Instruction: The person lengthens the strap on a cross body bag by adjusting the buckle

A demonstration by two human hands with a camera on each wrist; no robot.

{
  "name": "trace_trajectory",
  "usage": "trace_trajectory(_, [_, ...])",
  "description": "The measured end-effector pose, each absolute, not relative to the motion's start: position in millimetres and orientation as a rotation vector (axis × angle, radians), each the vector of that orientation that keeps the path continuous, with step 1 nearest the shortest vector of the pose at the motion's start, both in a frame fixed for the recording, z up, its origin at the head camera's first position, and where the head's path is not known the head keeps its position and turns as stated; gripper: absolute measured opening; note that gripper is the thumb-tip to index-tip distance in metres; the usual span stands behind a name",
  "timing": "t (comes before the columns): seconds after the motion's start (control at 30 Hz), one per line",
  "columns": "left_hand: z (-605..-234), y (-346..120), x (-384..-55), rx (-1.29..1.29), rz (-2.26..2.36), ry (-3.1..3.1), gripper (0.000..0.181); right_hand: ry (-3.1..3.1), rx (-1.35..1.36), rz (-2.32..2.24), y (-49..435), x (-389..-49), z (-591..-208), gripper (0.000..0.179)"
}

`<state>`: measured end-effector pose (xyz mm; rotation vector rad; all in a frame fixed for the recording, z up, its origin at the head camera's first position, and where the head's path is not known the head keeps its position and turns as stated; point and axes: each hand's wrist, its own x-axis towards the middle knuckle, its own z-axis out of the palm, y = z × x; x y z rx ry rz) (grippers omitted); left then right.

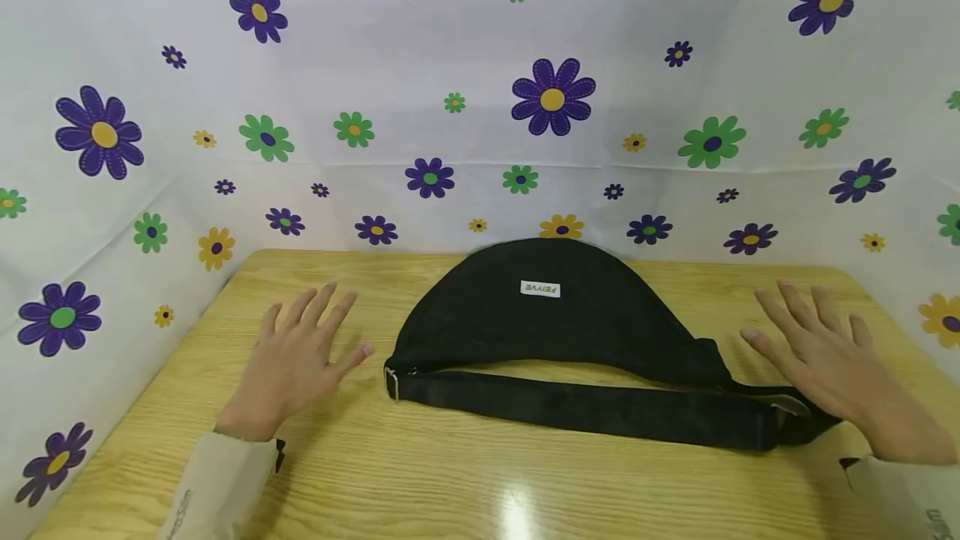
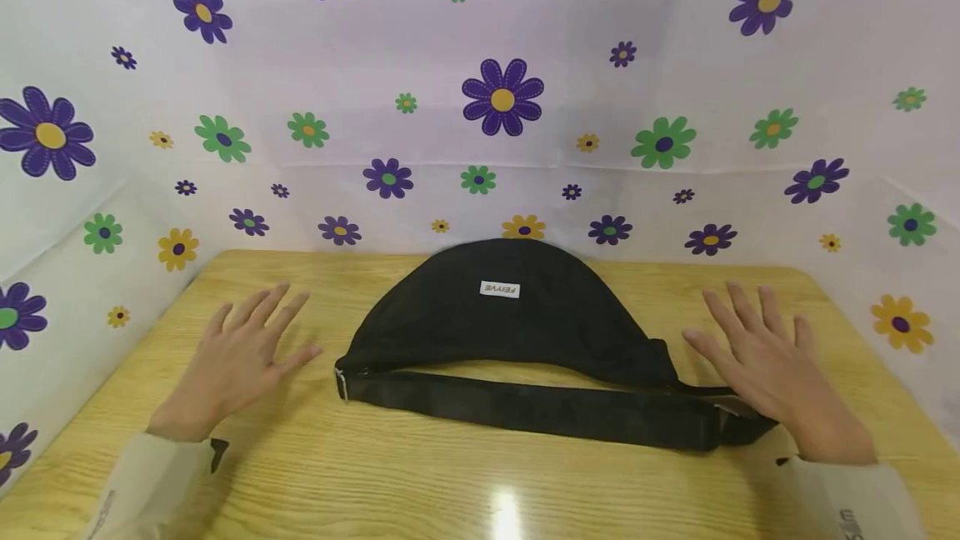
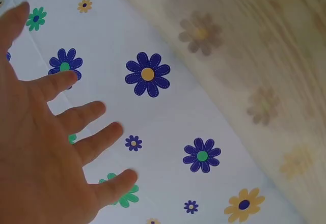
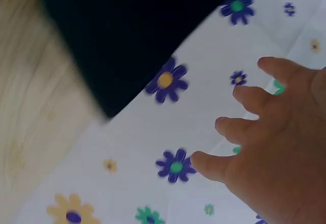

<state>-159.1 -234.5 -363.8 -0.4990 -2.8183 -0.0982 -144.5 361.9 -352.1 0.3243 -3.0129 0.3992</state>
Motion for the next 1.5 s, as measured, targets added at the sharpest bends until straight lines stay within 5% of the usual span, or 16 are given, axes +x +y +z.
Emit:
trace_trajectory(0.47, [-364.8, -234.2, -159.3, -0.582, -0.742, -2.939, 0.035, -2.731, 0.567, 0.942, 297.8, -159.6, -325.0, 0.027])
trace_trajectory(1.5, [-367.2, -231.6, -161.0, -0.617, -1.374, -3.007, 0.032, -2.764, 0.86, 1.758, 206.1, -187.0, -329.2, 0.028])
